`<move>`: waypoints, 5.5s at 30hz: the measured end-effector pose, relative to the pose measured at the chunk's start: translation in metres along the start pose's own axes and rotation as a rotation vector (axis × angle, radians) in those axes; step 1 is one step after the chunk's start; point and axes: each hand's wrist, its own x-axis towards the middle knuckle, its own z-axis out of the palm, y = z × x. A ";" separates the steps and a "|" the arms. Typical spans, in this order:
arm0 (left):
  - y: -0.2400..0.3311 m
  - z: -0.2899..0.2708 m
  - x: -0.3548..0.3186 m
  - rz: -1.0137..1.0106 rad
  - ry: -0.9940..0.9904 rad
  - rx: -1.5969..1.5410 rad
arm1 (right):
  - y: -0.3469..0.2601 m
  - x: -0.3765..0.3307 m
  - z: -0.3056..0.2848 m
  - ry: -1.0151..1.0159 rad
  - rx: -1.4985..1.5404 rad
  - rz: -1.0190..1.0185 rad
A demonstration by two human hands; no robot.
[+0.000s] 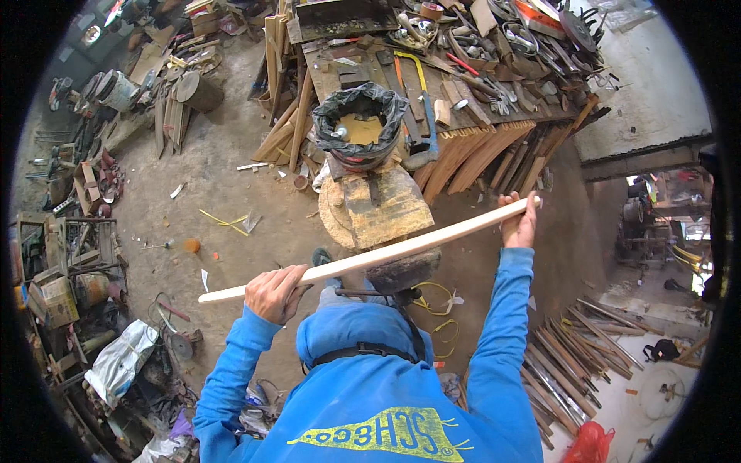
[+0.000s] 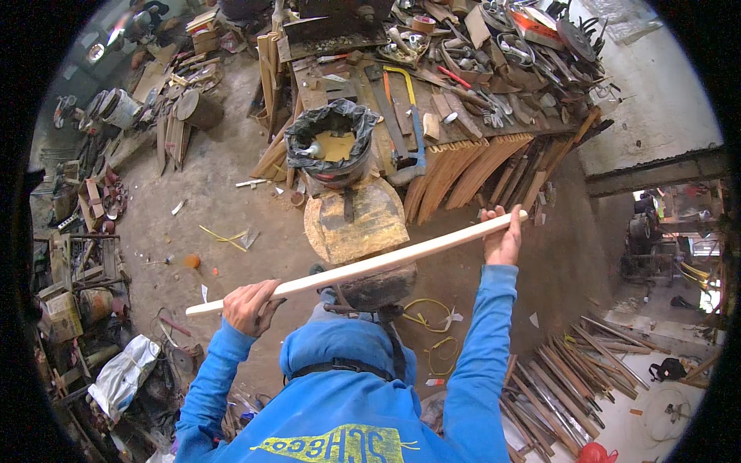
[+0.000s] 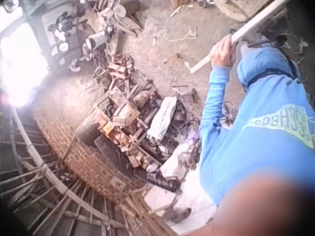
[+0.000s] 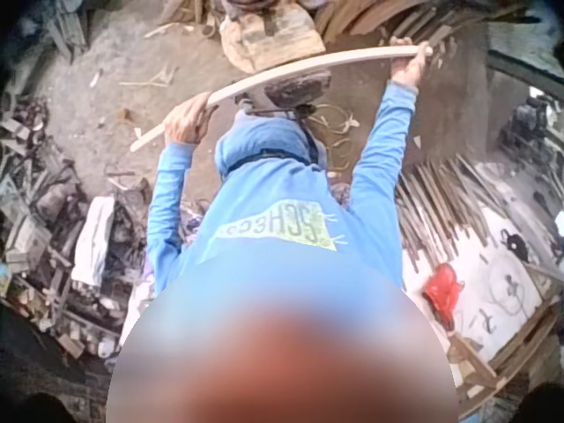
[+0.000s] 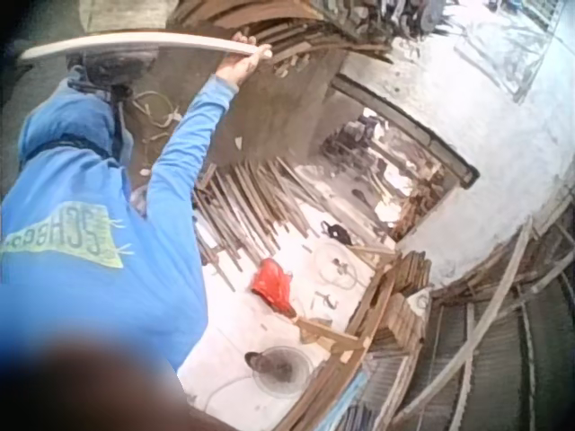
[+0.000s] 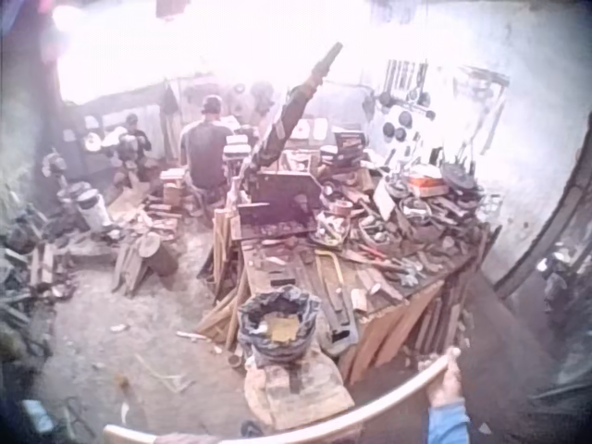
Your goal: The person applies glue from a white bottle to a long wooden dowel held in a bench vise. They rotate the dowel and spread the glue along its length with their fingers, repeating the process on both ends of the dowel.
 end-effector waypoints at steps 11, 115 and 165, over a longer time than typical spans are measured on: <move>-0.021 0.038 0.002 0.026 0.031 -0.077 | 0.146 -0.014 -0.142 0.175 -0.030 0.236; 0.052 0.233 -0.223 -1.132 -0.198 -0.519 | -0.040 0.010 0.013 -0.756 -1.486 -0.459; -0.004 0.231 -0.298 -1.426 -0.061 -0.659 | 0.191 -0.302 0.142 -1.600 -1.450 -0.836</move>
